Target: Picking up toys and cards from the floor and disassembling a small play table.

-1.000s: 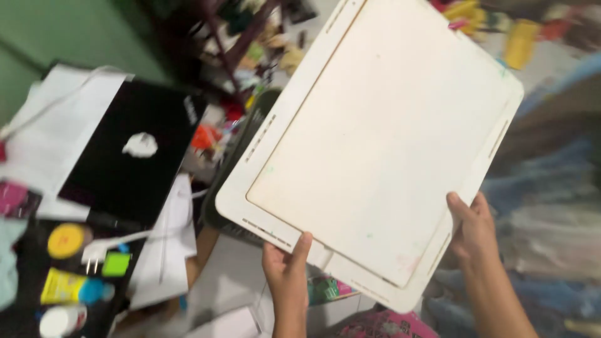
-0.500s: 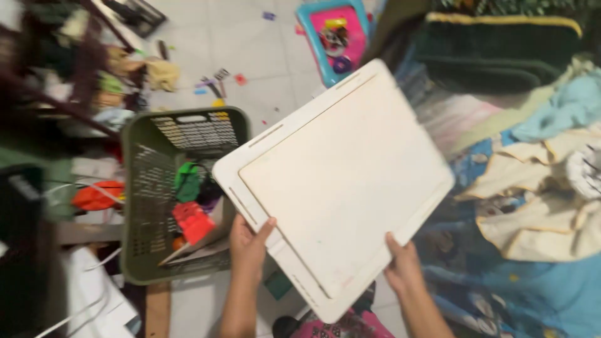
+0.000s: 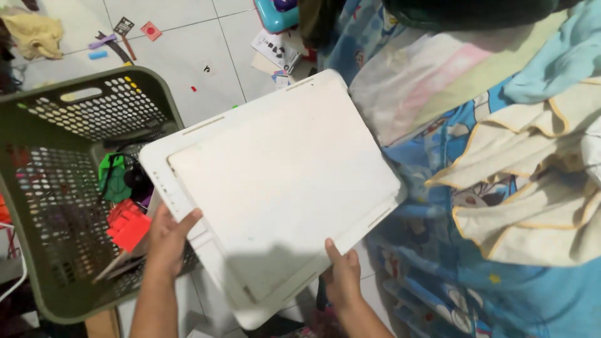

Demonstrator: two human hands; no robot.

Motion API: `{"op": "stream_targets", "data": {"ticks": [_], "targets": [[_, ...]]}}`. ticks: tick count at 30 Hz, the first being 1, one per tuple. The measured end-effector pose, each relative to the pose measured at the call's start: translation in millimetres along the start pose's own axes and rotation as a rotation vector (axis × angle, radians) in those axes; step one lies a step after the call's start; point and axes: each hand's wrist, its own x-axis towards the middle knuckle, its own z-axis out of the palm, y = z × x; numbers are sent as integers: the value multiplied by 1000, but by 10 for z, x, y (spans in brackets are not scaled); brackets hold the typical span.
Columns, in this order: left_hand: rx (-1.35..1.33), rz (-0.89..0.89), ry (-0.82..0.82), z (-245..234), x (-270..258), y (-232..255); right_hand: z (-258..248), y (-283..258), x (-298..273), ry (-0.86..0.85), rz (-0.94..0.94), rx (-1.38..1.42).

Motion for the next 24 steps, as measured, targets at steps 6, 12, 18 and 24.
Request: {"op": "stream_targets", "data": {"ticks": [6, 12, 18, 24], "targets": [[109, 82, -29, 50, -318, 167, -197, -171, -306, 40, 118, 28], [72, -1, -21, 68, -1420, -127, -1339, -129, 71, -262, 28, -224], [-80, 17, -102, -46, -2278, -545, -1652, -38, -284, -288, -13, -206], [-228, -7, -228, -549, -2991, -803, -1805, 153, -1431, -201, 11, -39]]}}
